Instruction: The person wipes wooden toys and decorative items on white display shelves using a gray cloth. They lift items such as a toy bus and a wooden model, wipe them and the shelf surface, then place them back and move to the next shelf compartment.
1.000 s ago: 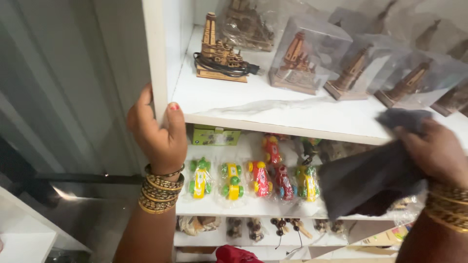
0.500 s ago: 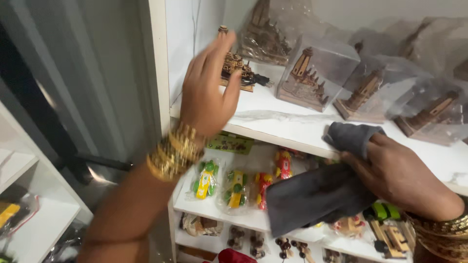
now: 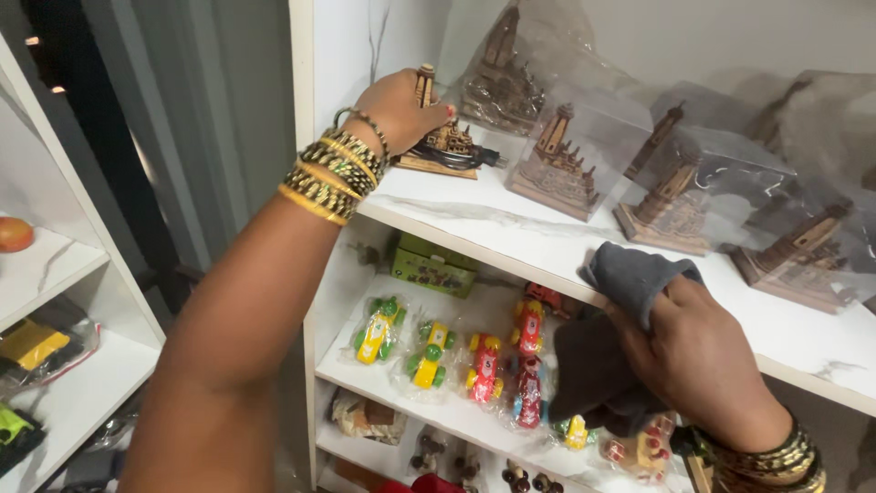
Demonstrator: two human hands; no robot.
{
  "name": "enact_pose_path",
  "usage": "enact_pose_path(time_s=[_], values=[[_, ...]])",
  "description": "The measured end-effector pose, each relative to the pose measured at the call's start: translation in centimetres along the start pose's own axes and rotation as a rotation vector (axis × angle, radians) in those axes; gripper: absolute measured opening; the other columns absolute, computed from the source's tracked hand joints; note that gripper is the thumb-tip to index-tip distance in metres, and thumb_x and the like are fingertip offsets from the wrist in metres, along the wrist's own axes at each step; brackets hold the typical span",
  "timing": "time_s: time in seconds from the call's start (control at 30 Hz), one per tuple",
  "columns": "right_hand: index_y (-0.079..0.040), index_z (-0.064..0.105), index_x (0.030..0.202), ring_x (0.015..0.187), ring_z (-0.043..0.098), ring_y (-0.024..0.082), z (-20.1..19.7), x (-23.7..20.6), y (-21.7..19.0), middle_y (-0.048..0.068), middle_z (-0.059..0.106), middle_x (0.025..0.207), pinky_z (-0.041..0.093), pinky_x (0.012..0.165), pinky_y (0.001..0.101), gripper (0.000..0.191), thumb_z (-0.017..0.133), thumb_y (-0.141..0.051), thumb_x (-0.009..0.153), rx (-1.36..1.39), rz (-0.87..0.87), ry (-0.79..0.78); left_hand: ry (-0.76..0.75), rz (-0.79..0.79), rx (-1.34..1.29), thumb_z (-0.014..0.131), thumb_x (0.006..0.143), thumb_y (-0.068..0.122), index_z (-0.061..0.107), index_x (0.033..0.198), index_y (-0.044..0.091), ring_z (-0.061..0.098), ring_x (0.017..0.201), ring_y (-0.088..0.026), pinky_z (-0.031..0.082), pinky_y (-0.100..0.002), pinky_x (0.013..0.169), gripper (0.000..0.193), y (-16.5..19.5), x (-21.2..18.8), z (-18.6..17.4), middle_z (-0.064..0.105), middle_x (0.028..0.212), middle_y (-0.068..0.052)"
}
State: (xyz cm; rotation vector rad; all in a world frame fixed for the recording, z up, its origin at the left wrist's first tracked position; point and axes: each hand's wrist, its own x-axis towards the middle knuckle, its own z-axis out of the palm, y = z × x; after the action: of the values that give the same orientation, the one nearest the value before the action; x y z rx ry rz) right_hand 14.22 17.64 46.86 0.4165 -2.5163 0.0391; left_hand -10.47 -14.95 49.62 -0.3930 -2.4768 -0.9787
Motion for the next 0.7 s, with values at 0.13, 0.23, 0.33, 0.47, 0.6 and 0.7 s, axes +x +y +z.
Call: enact_pose_path(time_s=[0.13, 0.23, 0.33, 0.47, 0.6, 0.7], values=[[-0.012, 0.071, 0.118, 0.087, 0.065, 0.041, 0.7, -0.8, 1.0, 0.017, 0.068, 0.097, 0.053, 0.074, 0.0477, 0.038, 0.075, -0.018, 0.080, 0.063, -0.096, 0.101, 0.173, 0.312, -0.581, 0.068, 0.101, 0.032, 0.068, 0.108, 0.005, 0.070, 0.084, -0.012, 0.060, -0.028, 0.074, 0.028, 2.1, -4.3, 0.5, 0.074, 0.096, -0.005], [-0.010, 0.070, 0.119, 0.093, 0.065, 0.042, 1.4, -1.4, 1.3, 0.018, 0.068, 0.103, 0.053, 0.078, 0.0483, 0.041, 0.075, -0.014, 0.079, 0.065, -0.155, 0.180, 0.230, 0.502, -0.849, 0.064, 0.109, 0.031, 0.065, 0.122, 0.006, 0.067, 0.092, -0.008, 0.060, -0.024, 0.080, 0.029, 4.0, -9.0, 1.0, 0.071, 0.105, -0.002], [-0.007, 0.068, 0.123, 0.105, 0.065, 0.043, 2.0, -2.4, 1.3, 0.019, 0.069, 0.116, 0.052, 0.091, 0.0515, 0.040, 0.070, -0.007, 0.083, 0.151, -0.250, 0.297, 0.092, 0.489, -1.153, 0.067, 0.110, 0.036, 0.059, 0.133, 0.004, 0.061, 0.097, -0.009, 0.055, -0.025, 0.086, 0.040, 6.4, -15.3, 3.2, 0.065, 0.112, -0.002], [-0.001, 0.067, 0.121, 0.109, 0.068, 0.039, 3.4, -4.3, 1.3, 0.017, 0.071, 0.115, 0.049, 0.093, 0.0465, 0.030, 0.067, 0.002, 0.091, 0.368, -0.267, 0.474, 0.005, 0.422, -0.808, 0.066, 0.098, 0.042, 0.071, 0.117, 0.012, 0.063, 0.073, -0.008, 0.058, -0.027, 0.069, 0.035, 8.3, -21.8, 7.8, 0.073, 0.096, -0.003], [0.007, 0.065, 0.125, 0.123, 0.066, 0.041, 4.9, -8.4, 0.8, 0.022, 0.068, 0.126, 0.049, 0.112, 0.0477, 0.034, 0.060, 0.003, 0.092, 0.353, -0.093, 0.657, 0.484, 0.757, -0.719, 0.060, 0.110, 0.041, 0.061, 0.120, 0.010, 0.072, 0.108, -0.018, 0.050, -0.051, 0.116, 0.032, 6.9, -23.1, 11.1, 0.071, 0.112, -0.007], [0.006, 0.064, 0.130, 0.127, 0.064, 0.034, 6.6, -10.8, 0.4, 0.018, 0.067, 0.132, 0.044, 0.115, 0.0404, 0.031, 0.064, -0.003, 0.100, 0.462, 0.030, 0.681, 0.584, 0.677, -0.987, 0.058, 0.111, 0.040, 0.060, 0.124, 0.010, 0.073, 0.103, -0.021, 0.042, -0.055, 0.121, 0.032, 6.0, -22.8, 12.8, 0.070, 0.112, -0.009]])
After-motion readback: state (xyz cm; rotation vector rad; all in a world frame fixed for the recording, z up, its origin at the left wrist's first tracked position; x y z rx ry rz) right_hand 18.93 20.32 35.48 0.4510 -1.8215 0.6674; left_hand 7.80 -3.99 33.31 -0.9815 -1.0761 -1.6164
